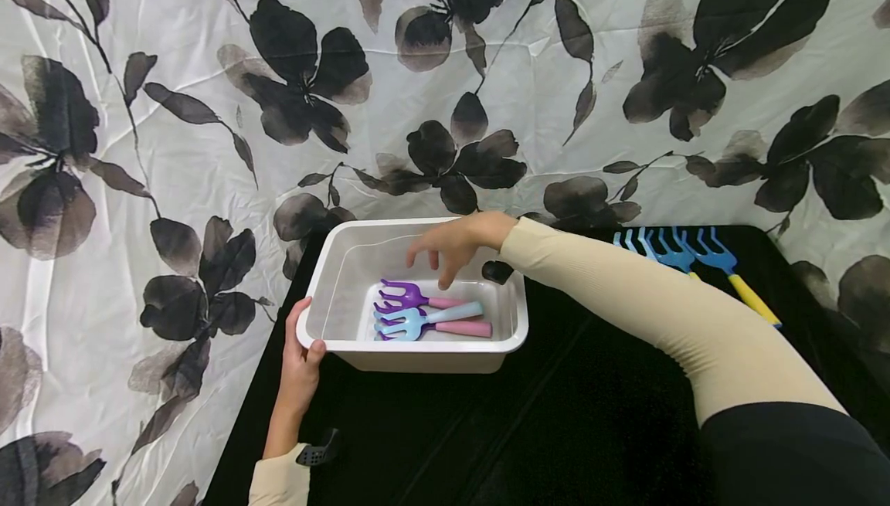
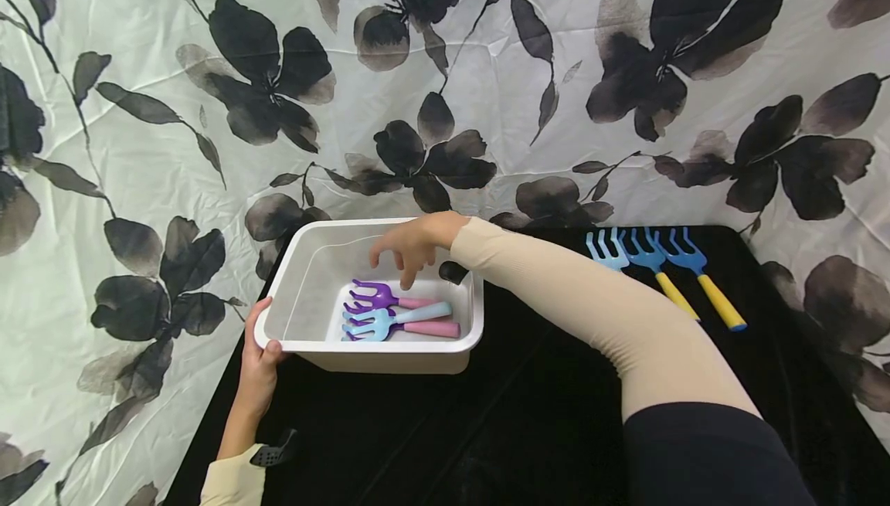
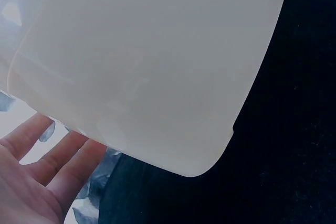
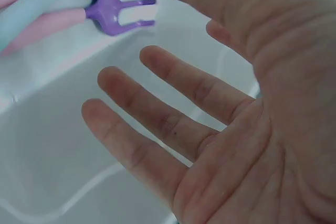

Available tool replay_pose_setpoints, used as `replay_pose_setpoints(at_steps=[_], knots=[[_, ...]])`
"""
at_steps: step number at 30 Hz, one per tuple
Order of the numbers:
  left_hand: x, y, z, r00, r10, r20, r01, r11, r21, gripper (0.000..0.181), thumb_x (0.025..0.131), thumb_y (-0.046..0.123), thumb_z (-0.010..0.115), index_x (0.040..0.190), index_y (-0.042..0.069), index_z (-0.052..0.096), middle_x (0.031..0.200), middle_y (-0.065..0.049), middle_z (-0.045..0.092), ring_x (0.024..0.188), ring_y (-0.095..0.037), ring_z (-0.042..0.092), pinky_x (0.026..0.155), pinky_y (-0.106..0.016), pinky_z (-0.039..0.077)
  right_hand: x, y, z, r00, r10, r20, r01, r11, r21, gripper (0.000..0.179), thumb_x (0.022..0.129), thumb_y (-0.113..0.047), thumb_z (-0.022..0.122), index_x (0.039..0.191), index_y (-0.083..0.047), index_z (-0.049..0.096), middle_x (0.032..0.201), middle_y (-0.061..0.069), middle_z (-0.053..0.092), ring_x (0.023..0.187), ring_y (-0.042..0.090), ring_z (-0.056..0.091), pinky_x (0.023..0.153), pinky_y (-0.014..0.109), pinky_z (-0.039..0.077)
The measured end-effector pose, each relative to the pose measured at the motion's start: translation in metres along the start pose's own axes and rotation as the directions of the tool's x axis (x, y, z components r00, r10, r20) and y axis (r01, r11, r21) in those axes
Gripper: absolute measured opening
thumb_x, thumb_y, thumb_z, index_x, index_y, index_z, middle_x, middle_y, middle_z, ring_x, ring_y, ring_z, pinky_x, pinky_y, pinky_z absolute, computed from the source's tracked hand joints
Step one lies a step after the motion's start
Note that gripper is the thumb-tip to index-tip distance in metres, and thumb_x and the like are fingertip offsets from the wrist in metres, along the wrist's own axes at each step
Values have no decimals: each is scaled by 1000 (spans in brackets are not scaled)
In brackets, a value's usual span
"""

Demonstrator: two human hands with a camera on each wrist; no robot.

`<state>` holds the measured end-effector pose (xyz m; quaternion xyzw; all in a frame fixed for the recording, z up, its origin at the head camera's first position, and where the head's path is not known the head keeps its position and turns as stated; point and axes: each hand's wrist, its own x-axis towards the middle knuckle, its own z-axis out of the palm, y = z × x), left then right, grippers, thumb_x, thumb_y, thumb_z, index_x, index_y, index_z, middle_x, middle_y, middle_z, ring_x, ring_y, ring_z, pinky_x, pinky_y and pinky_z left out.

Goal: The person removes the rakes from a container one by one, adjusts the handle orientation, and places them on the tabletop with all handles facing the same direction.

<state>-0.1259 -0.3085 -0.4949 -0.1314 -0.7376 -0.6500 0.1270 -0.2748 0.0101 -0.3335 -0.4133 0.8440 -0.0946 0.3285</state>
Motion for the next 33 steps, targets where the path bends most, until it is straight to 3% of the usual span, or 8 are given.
replay_pose_setpoints(at_steps=[6, 10, 15, 18, 22, 27, 33], knots=[[0, -3, -5, 1000, 20, 14, -20, 999, -25, 68, 101, 28, 64, 157, 10, 31, 145, -5, 41, 119, -31, 45, 95, -29, 43, 27, -5, 15, 993, 77, 86, -85, 993, 86, 65, 89, -16, 81, 146, -23, 49, 125, 18, 63, 99, 23, 64, 74, 40, 57], [-1, -2, -9, 1000, 20, 21, -19, 1000, -23, 68, 101, 27, 64, 158, 11, 31, 146, -5, 41, 120, -32, 45, 95, -28, 44, 42, -8, 24, 986, 108, 126, -115, 992, 49, 61, 89, -19, 81, 142, -29, 51, 125, 16, 64, 100, 23, 64, 68, 39, 57], [-2, -2, -14, 1000, 9, 26, -9, 1000, -18, 68, 101, 29, 64, 158, 12, 31, 147, -4, 40, 121, -31, 45, 96, -28, 45, 57, -13, 35, 969, 179, 172, -183, 983, 6, 64, 88, -17, 81, 143, -29, 51, 107, 4, 69, 101, 31, 69, 72, 46, 57], [-3, -2, -17, 1000, 7, 31, -7, 1000, -18, 68, 101, 30, 64, 158, 11, 31, 147, -3, 40, 121, -30, 45, 96, -28, 44, 66, -15, 43, 955, 204, 215, -209, 978, 1, 67, 87, -15, 83, 145, -24, 50, 111, 6, 67, 105, 34, 70, 80, 47, 57], [-4, -1, -16, 1000, 13, 27, -12, 1000, -23, 69, 100, 30, 65, 157, 10, 31, 146, -4, 40, 119, -28, 46, 95, -27, 44, 73, -11, 51, 947, 191, 257, -193, 981, -19, 64, 85, -10, 83, 142, -18, 55, 118, 10, 58, 109, 36, 68, 87, 42, 56], [-5, 0, -16, 999, 21, 29, -20, 999, -28, 70, 100, 31, 65, 157, 9, 31, 145, -5, 41, 118, -32, 46, 94, -27, 44, 77, -11, 58, 950, 177, 257, -151, 982, -116, 56, 85, -12, 84, 135, -16, 60, 107, 4, 56, 109, 32, 66, 87, 38, 55], [-4, 0, -16, 999, 25, 28, -24, 1000, -14, 70, 100, 32, 65, 157, 10, 31, 146, -5, 40, 118, -31, 46, 94, -27, 44, 81, -10, 64, 950, 141, 279, -108, 986, -129, 56, 83, -10, 85, 132, -11, 59, 99, 2, 55, 88, 19, 64, 80, 32, 54]])
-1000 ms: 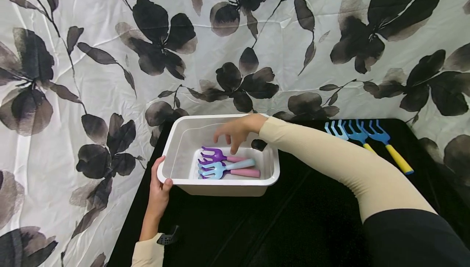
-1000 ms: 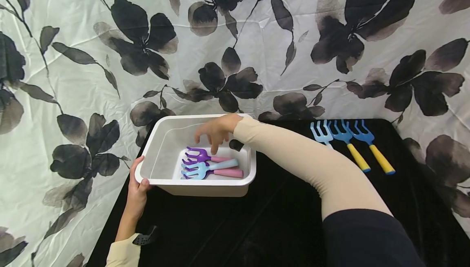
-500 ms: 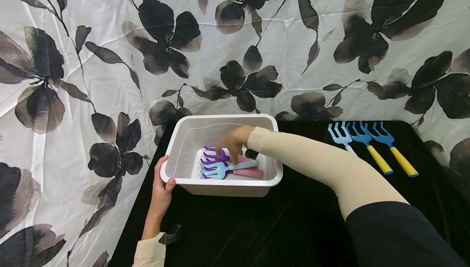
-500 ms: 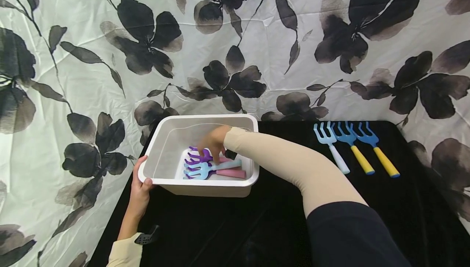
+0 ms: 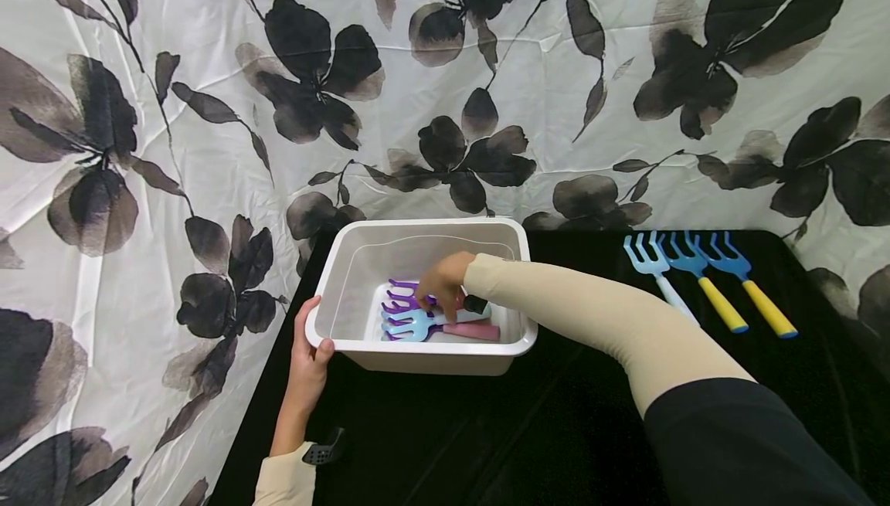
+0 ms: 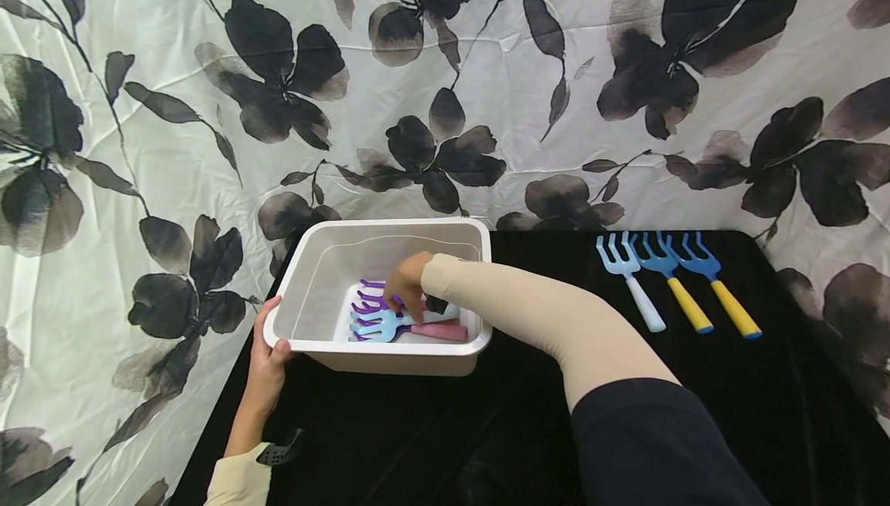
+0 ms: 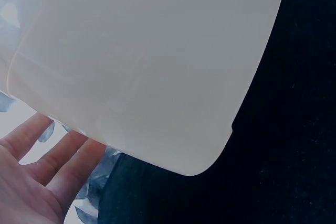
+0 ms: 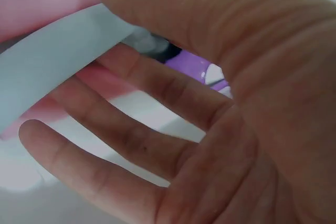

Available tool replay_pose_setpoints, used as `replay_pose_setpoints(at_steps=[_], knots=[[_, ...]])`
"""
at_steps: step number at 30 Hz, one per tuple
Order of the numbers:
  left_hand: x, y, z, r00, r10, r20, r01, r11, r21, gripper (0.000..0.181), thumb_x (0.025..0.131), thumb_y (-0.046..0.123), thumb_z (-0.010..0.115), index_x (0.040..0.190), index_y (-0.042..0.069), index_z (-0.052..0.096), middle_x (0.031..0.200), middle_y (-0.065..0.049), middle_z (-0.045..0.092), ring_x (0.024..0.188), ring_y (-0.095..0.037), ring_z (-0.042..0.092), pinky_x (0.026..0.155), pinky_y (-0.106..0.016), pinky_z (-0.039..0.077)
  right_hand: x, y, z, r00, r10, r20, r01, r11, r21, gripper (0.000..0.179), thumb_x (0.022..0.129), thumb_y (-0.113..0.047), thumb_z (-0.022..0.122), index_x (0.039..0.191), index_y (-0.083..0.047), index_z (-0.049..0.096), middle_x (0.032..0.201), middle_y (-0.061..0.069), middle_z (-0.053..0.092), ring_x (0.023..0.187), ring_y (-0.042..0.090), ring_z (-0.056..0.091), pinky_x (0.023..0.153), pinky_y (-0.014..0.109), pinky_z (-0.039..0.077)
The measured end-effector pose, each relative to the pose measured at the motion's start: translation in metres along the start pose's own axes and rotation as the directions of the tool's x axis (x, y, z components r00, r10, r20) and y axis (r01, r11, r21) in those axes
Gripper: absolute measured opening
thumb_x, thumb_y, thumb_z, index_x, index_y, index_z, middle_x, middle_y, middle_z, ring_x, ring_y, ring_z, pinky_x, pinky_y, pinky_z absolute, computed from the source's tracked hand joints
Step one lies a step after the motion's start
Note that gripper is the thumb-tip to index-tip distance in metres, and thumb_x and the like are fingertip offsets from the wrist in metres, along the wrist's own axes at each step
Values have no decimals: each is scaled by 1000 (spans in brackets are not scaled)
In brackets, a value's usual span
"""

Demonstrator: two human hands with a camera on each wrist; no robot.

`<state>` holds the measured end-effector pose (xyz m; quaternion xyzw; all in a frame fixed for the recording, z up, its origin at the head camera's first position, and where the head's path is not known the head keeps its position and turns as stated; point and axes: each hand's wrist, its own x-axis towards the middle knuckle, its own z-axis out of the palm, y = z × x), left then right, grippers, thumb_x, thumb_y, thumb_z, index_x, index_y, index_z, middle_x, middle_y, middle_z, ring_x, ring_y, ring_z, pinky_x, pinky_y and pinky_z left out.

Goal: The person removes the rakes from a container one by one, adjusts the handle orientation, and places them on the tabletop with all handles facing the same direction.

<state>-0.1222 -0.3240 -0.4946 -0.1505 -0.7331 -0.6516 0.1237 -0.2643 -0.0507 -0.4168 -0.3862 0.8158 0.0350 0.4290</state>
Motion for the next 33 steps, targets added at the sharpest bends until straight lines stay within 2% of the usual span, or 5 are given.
replay_pose_setpoints(at_steps=[6, 13, 22, 27, 33], knots=[[1, -1, 1, 1000, 11, -5, -11, 1000, -8, 71, 100, 34, 66, 157, 9, 31, 144, -5, 42, 117, -32, 47, 93, -27, 44, 7, 4, 4, 999, 12, 48, -13, 1000, 17, 50, 83, -6, 83, 126, -16, 59, 94, 3, 54, 71, 13, 57, 67, 26, 47], [1, 0, 2, 1000, 11, -2, -11, 1000, -6, 72, 100, 34, 66, 157, 8, 31, 145, -5, 41, 117, -33, 46, 94, -27, 44, 10, 8, 6, 998, 3, 58, -6, 999, 53, 47, 82, 5, 78, 118, -19, 59, 93, 3, 51, 66, 12, 54, 61, 25, 44], [3, 2, 4, 1000, -3, -2, 3, 1000, 4, 72, 100, 35, 66, 157, 9, 30, 146, -6, 40, 118, -34, 45, 94, -26, 44, 5, 9, 4, 998, -14, 59, 10, 999, 51, 44, 82, 6, 77, 115, -17, 59, 91, 1, 49, 63, 10, 50, 59, 25, 40], [3, 1, 6, 1000, -16, -1, 16, 1000, 5, 71, 100, 32, 65, 157, 10, 30, 146, -6, 39, 119, -35, 44, 94, -24, 44, 1, 10, 2, 999, -4, 40, 2, 999, 50, 44, 82, 6, 75, 115, -18, 59, 96, 0, 48, 65, 11, 50, 59, 27, 42], [4, 0, 5, 1000, -19, -7, 19, 1000, 13, 70, 100, 32, 65, 157, 10, 31, 147, -5, 39, 118, -34, 45, 92, -24, 45, -16, 8, -8, 1000, -9, -28, 13, 988, 156, 46, 82, 9, 69, 119, -15, 56, 101, 5, 52, 70, 20, 53, 58, 32, 43]])
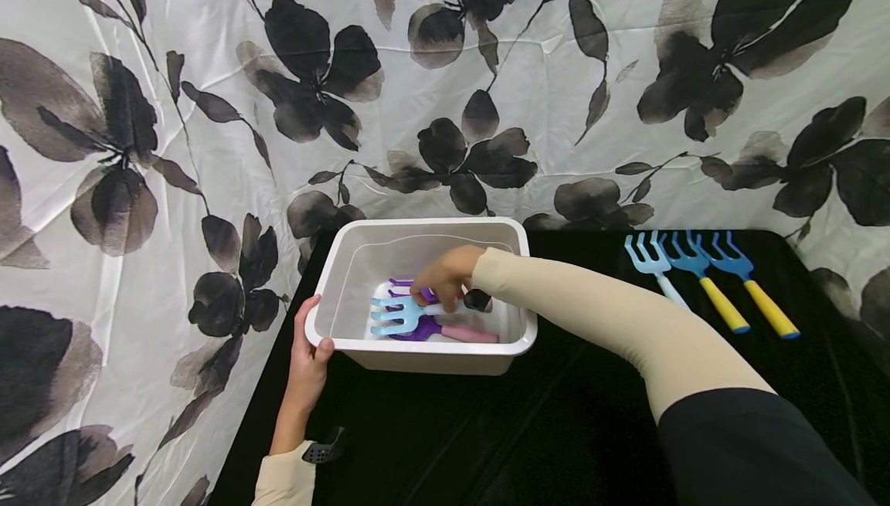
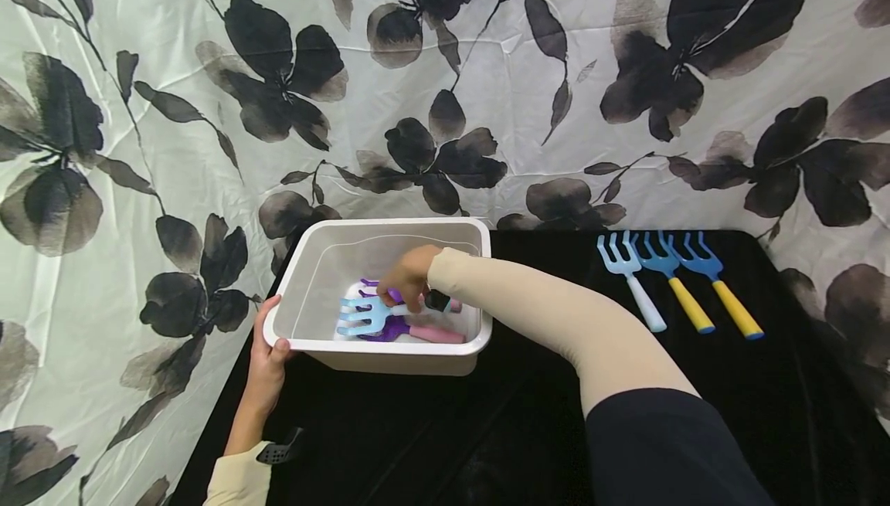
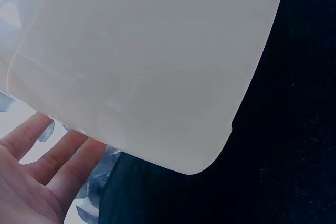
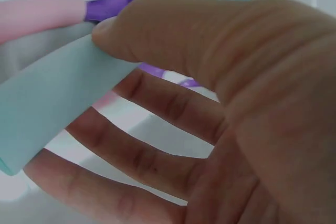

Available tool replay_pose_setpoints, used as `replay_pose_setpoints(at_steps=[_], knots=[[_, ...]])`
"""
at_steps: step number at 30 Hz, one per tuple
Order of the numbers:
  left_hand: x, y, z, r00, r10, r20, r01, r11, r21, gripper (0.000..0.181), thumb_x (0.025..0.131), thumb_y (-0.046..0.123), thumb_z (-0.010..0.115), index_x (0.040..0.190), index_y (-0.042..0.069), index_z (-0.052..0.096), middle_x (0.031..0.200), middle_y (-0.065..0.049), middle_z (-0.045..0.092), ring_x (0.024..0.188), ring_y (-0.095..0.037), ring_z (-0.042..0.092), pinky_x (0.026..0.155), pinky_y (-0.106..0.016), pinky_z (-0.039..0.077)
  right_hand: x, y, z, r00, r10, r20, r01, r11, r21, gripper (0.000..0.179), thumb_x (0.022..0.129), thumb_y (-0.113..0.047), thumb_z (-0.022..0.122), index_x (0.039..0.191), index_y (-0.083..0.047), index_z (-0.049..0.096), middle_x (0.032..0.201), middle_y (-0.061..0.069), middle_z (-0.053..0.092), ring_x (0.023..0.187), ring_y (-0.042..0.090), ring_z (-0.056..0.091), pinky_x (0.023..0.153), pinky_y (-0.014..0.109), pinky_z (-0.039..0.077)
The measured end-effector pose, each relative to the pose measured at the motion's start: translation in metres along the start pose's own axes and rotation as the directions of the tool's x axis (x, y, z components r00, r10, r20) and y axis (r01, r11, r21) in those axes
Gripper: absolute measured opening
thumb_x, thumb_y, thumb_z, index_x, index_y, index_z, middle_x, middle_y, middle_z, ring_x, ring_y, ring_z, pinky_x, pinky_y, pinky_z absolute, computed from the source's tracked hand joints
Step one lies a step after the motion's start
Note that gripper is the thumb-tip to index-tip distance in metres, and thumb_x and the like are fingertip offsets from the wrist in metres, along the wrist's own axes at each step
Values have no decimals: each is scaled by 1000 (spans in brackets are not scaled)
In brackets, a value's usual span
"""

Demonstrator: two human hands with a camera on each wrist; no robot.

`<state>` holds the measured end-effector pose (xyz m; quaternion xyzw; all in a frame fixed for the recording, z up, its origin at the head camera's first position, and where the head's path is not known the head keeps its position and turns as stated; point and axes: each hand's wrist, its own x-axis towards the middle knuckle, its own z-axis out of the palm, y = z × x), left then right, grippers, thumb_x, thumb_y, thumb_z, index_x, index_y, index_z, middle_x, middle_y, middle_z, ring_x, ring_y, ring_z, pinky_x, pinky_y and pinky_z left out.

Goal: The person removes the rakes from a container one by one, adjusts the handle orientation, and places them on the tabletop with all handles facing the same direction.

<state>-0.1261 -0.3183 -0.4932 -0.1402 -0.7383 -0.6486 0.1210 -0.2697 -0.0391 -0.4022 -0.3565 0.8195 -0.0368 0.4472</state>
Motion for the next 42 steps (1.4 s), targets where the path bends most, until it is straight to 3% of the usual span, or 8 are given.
replay_pose_setpoints(at_steps=[6, 13, 17, 25, 30, 37, 42], knots=[[1, 0, 0, 1000, 1, 3, -1, 1000, -7, 70, 101, 31, 65, 157, 10, 30, 146, -5, 39, 117, -34, 45, 92, -23, 44, -20, 1, -9, 994, -47, -100, 48, 999, 3, 42, 87, 3, 72, 121, -17, 57, 111, 10, 60, 70, 21, 59, 59, 37, 53], [-1, 1, 2, 1000, 1, 4, -1, 1000, -25, 69, 101, 30, 64, 158, 10, 30, 146, -5, 39, 118, -32, 46, 92, -23, 46, -46, 0, -15, 984, -66, -167, 73, 997, 36, 41, 89, 0, 74, 123, -17, 57, 119, 18, 62, 83, 37, 69, 64, 50, 59], [-1, 2, 4, 1000, 4, 7, -3, 1000, -22, 68, 101, 28, 63, 158, 10, 30, 146, -6, 40, 118, -30, 46, 92, -23, 46, -65, 2, -16, 974, -77, -214, 84, 996, 24, 41, 91, -4, 74, 124, -18, 57, 111, 13, 63, 74, 26, 66, 60, 45, 59], [-3, 2, 6, 1000, -17, 13, 17, 1000, -23, 65, 101, 20, 61, 158, 11, 30, 147, -6, 40, 121, -34, 45, 96, -27, 46, -113, 8, -21, 939, -99, -329, 109, 994, 14, 41, 91, -5, 71, 126, -20, 58, 108, 8, 64, 73, 24, 67, 53, 40, 57], [-5, 1, 7, 1000, -10, 6, 10, 1000, -18, 65, 101, 20, 60, 158, 11, 30, 146, -5, 41, 120, -26, 47, 95, -24, 45, -148, 18, -23, 915, -87, -393, 99, 995, 10, 45, 90, -6, 72, 130, -19, 59, 110, 9, 64, 65, 23, 64, 51, 38, 55], [-9, -1, 5, 1000, -7, -6, 7, 1000, -3, 65, 101, 20, 61, 158, 11, 30, 146, -5, 41, 121, -31, 45, 95, -24, 44, -195, 43, -19, 884, -50, -464, 71, 997, 29, 45, 91, -7, 71, 133, -17, 59, 114, 10, 65, 55, 21, 61, 52, 35, 54], [-9, 1, 3, 1000, -9, -8, 9, 1000, -5, 64, 102, 16, 59, 158, 12, 30, 146, -6, 41, 121, -31, 45, 95, -25, 44, -227, 66, -8, 859, 10, -512, 56, 992, 113, 45, 91, -5, 72, 133, -14, 56, 113, 13, 65, 67, 22, 64, 55, 41, 56]])
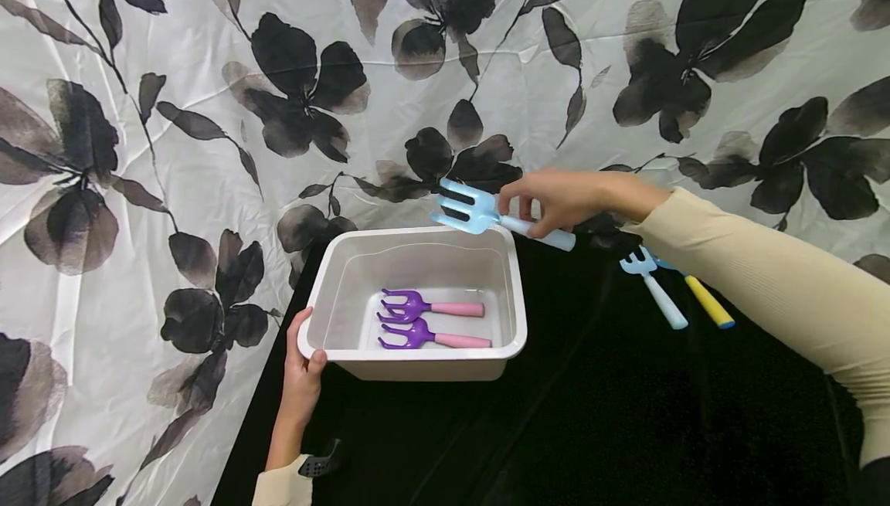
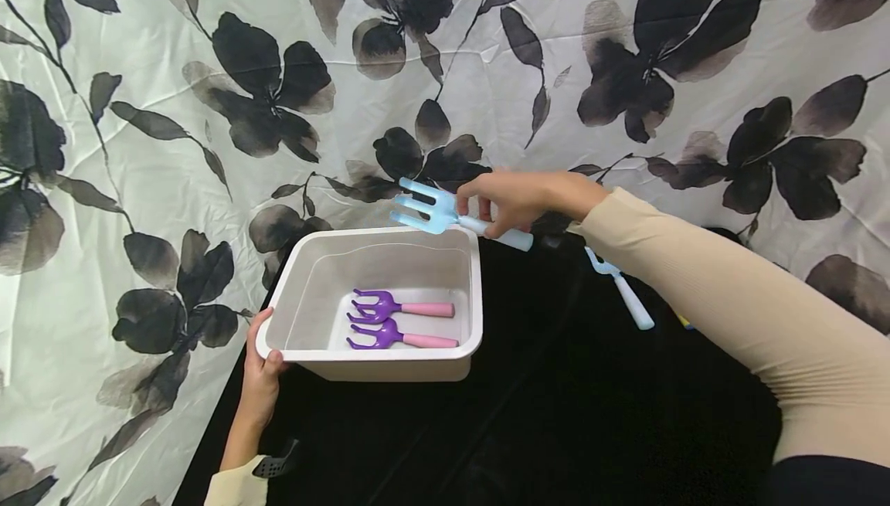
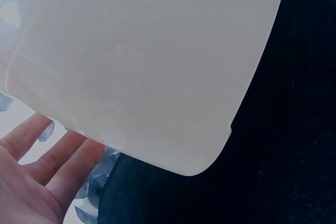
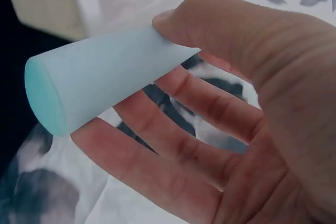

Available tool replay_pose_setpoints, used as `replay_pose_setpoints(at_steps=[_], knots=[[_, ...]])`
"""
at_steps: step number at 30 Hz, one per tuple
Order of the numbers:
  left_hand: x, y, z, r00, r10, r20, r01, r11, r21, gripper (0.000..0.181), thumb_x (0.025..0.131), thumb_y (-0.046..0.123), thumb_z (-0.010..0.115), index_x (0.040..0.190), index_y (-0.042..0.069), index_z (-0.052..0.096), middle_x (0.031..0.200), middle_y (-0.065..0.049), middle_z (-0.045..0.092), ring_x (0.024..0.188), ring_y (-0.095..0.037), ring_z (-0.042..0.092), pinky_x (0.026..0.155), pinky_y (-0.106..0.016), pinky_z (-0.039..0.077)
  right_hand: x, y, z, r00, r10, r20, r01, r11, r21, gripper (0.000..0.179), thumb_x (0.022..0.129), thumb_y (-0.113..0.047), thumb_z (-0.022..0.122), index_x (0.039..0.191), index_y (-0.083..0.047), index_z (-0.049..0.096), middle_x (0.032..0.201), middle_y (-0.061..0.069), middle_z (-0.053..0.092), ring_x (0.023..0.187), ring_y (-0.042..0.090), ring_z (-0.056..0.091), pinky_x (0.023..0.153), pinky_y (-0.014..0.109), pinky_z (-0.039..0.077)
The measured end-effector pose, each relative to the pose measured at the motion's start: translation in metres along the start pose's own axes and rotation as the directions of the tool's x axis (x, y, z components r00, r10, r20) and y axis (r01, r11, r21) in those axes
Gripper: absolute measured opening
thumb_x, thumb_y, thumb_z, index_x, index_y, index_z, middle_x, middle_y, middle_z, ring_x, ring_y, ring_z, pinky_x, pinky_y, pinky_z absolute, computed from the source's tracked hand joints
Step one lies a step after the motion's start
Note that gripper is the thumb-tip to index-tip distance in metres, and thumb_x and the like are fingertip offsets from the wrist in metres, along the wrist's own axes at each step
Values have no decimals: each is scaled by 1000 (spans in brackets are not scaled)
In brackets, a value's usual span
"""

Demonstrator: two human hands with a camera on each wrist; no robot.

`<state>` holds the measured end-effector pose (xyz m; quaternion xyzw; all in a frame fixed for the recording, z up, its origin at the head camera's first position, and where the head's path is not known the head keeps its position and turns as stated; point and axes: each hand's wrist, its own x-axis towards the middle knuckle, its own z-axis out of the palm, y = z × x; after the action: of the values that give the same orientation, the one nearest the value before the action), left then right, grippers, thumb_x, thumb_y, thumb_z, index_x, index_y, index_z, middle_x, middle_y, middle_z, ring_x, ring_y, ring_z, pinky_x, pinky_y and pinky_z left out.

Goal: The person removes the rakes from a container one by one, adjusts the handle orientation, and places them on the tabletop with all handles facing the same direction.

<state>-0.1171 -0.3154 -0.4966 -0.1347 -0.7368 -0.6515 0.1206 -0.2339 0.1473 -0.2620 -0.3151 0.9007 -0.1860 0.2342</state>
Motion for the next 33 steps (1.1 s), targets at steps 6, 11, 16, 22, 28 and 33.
replay_pose_setpoints(at_steps=[6, 11, 16, 22, 28, 33], knots=[[-3, 0, -1, 1000, 20, -3, -20, 1000, -10, 65, 102, 23, 61, 158, 9, 30, 144, -10, 41, 120, -28, 46, 94, -23, 43, -41, 31, -4, 993, 69, -93, -63, 996, 65, 48, 90, -5, 75, 133, -8, 55, 106, 13, 66, 70, 22, 65, 54, 37, 54], [-5, 0, -1, 1000, 20, -17, -20, 1000, -1, 66, 102, 26, 62, 158, 10, 30, 145, -8, 41, 120, -29, 46, 95, -24, 42, -77, 59, 1, 977, 174, -124, -158, 979, 127, 49, 91, -7, 75, 135, -8, 53, 112, 16, 66, 76, 21, 69, 56, 38, 56], [-5, 0, -1, 1000, 24, -18, -24, 1000, -8, 66, 102, 27, 62, 158, 10, 30, 145, -5, 42, 121, -31, 45, 95, -23, 42, -116, 91, 19, 950, 254, -182, -217, 955, 202, 50, 92, -8, 75, 136, -10, 51, 116, 17, 66, 82, 21, 71, 58, 37, 57], [-4, 0, 0, 999, 31, -9, -31, 999, -21, 66, 102, 25, 61, 158, 9, 30, 144, -7, 42, 121, -30, 45, 96, -23, 42, -165, 128, 46, 925, 319, -207, -259, 927, 271, 53, 93, -9, 74, 139, -9, 47, 115, 17, 67, 80, 21, 71, 56, 37, 57], [-7, 1, 0, 1000, 17, -25, -17, 1000, -2, 64, 102, 20, 60, 158, 10, 30, 146, -5, 41, 122, -32, 45, 95, -21, 42, -206, 162, 87, 869, 443, -221, -364, 874, 323, 55, 92, -8, 73, 139, -2, 44, 111, 19, 66, 84, 27, 71, 56, 39, 58], [-8, 2, 1, 1000, 9, -26, -9, 1000, 4, 64, 103, 21, 59, 159, 11, 30, 146, -4, 41, 122, -25, 46, 95, -20, 42, -235, 187, 121, 826, 532, -185, -455, 824, 338, 62, 91, -13, 75, 138, 6, 40, 104, 18, 67, 83, 28, 69, 56, 41, 58]])
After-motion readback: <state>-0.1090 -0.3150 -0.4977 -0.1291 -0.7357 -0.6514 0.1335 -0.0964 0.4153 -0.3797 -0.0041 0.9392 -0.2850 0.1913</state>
